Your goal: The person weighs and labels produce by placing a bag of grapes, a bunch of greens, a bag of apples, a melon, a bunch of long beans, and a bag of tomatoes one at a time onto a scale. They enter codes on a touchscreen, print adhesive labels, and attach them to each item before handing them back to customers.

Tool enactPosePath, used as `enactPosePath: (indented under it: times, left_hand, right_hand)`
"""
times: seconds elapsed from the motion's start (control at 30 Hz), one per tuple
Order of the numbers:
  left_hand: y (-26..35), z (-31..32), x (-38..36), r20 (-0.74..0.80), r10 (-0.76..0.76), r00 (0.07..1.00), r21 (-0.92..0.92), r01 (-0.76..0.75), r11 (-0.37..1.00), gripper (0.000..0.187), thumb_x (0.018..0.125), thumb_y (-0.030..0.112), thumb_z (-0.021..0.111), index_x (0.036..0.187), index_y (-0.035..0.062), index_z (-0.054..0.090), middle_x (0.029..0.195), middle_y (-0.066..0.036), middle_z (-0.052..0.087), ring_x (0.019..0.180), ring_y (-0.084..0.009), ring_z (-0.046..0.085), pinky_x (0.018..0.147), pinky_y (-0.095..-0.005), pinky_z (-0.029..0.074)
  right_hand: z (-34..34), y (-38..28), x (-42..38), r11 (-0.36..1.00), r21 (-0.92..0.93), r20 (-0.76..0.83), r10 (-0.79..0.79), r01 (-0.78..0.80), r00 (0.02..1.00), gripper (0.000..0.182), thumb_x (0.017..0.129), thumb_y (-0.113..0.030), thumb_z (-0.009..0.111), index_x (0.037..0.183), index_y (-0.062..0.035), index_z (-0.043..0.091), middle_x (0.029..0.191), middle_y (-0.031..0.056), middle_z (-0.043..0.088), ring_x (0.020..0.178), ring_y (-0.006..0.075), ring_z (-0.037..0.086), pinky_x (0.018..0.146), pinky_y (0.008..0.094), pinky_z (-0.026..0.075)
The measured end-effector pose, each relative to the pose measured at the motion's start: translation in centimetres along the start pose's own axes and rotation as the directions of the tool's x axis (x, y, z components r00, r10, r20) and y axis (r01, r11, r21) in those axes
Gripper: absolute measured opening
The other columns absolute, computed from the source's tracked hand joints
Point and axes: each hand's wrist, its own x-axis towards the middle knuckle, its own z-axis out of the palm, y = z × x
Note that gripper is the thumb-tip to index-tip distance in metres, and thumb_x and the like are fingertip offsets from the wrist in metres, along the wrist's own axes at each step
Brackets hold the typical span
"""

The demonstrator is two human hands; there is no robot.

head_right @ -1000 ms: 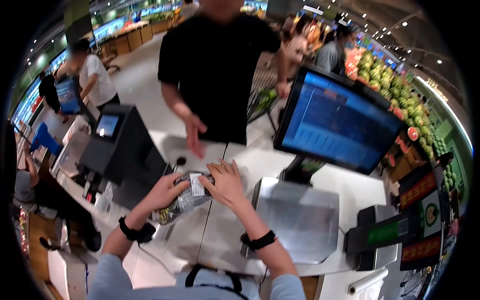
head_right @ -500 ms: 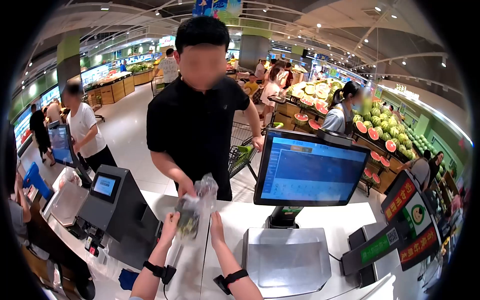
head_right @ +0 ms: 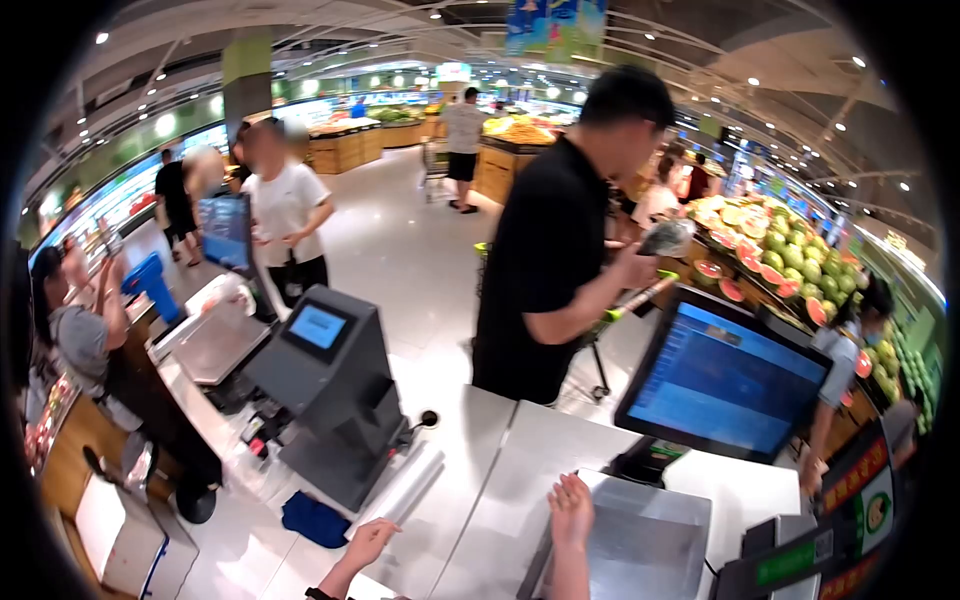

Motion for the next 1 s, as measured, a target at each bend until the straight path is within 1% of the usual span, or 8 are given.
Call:
enactPosePath:
  times: [0.03, 0.1, 0.23, 0.3, 0.37, 0.63, 0.83, 1.0]
  left_hand:
    - [-0.2, -0.2, -0.6, -0.034, -0.011, 0.999, 0.000, 0.011, 1.000, 0.021, 0.085, 0.018, 0.056, 0.077, -0.0011, 0.060, 0.092, -0.010, 0.060, 0.084, -0.0185, 0.058, 0.070, -0.0282, 0.046]
    - [-0.6, -0.4, -1.4, -0.127, 0.185, 0.974, 0.137, -0.168, 0.976, 0.021, 0.085, 0.019, 0.056, 0.078, -0.0009, 0.060, 0.090, -0.010, 0.060, 0.083, -0.0197, 0.058, 0.069, -0.0284, 0.045]
    - [-0.9, -1.4, -2.7, -0.178, 0.326, 0.929, 0.218, -0.286, 0.933, 0.013, 0.080, 0.016, 0.061, 0.079, 0.0041, 0.055, 0.095, -0.010, 0.058, 0.088, -0.0265, 0.056, 0.075, -0.0317, 0.044]
    - [-1.3, -2.2, -3.2, -0.138, 0.420, 0.897, 0.372, -0.346, 0.861, 0.014, 0.078, 0.015, 0.063, 0.079, 0.0058, 0.052, 0.097, -0.011, 0.058, 0.091, -0.0287, 0.054, 0.080, -0.0350, 0.042]
    - [-0.9, -3.1, -3.7, -0.070, 0.451, 0.890, 0.451, -0.375, 0.810, 0.013, 0.078, 0.016, 0.062, 0.078, 0.0059, 0.054, 0.098, -0.009, 0.058, 0.093, -0.0290, 0.054, 0.081, -0.0354, 0.042]
    - [-3.1, -3.8, -2.9, -0.059, 0.339, 0.939, 0.498, -0.267, 0.825, 0.021, 0.084, 0.023, 0.053, 0.094, 0.0056, 0.059, 0.111, -0.012, 0.052, 0.101, -0.0292, 0.050, 0.086, -0.0360, 0.041]
    - [-3.9, -4.0, -3.6, -0.019, 0.362, 0.932, 0.547, -0.293, 0.784, 0.033, 0.081, 0.021, 0.056, 0.110, 0.0069, 0.050, 0.118, -0.015, 0.044, 0.104, -0.0325, 0.046, 0.089, -0.0375, 0.039]
    - [-5.7, -4.1, -3.9, -0.109, 0.313, 0.944, 0.565, -0.200, 0.800, 0.045, 0.075, 0.018, 0.059, 0.115, 0.0038, 0.046, 0.116, -0.016, 0.044, 0.106, -0.0343, 0.042, 0.091, -0.0388, 0.037]
  right_hand:
    - [-0.1, -0.1, -0.6, 0.999, -0.044, 0.050, 0.019, -0.017, 0.999, 0.027, 0.085, -0.023, 0.051, 0.107, -0.0078, 0.052, 0.102, 0.0071, 0.056, 0.096, 0.0209, 0.051, 0.085, 0.0381, 0.041]
    - [-0.4, -0.2, -1.3, 0.990, -0.136, 0.092, 0.049, -0.036, 0.995, 0.024, 0.086, -0.022, 0.050, 0.104, -0.0074, 0.052, 0.100, 0.0072, 0.057, 0.093, 0.0206, 0.052, 0.083, 0.0375, 0.043]
    - [-0.1, -0.4, -2.8, 0.977, -0.211, 0.140, 0.007, 0.023, 0.990, 0.023, 0.087, -0.025, 0.050, 0.102, -0.0076, 0.053, 0.097, 0.0065, 0.058, 0.085, 0.0173, 0.055, 0.077, 0.0328, 0.045]
    - [-0.3, -0.3, -3.4, 0.977, -0.214, 0.099, 0.015, 0.006, 0.995, 0.022, 0.088, -0.024, 0.049, 0.101, -0.0074, 0.053, 0.095, 0.0062, 0.058, 0.083, 0.0162, 0.055, 0.074, 0.0306, 0.045]
    - [-1.1, -0.1, -4.1, 0.963, -0.254, 0.115, -0.062, 0.090, 0.991, 0.021, 0.089, -0.024, 0.048, 0.100, -0.0068, 0.052, 0.093, 0.0063, 0.057, 0.083, 0.0160, 0.055, 0.074, 0.0304, 0.045]
    - [-2.0, 0.4, -5.7, 0.938, -0.342, 0.052, -0.043, 0.058, 0.998, 0.019, 0.092, -0.017, 0.042, 0.099, -0.0035, 0.052, 0.090, 0.0070, 0.058, 0.078, 0.0134, 0.056, 0.070, 0.0276, 0.046]
    - [-2.3, 0.8, -6.5, 0.913, -0.403, 0.040, -0.055, 0.067, 0.998, 0.021, 0.093, -0.022, 0.041, 0.101, -0.0056, 0.052, 0.090, 0.0054, 0.057, 0.079, 0.0129, 0.054, 0.071, 0.0270, 0.045]
    - [-2.0, 1.7, -6.3, 0.904, -0.424, 0.077, -0.014, 0.045, 0.997, 0.021, 0.093, -0.023, 0.041, 0.100, -0.0063, 0.052, 0.089, 0.0047, 0.057, 0.078, 0.0122, 0.054, 0.069, 0.0260, 0.044]
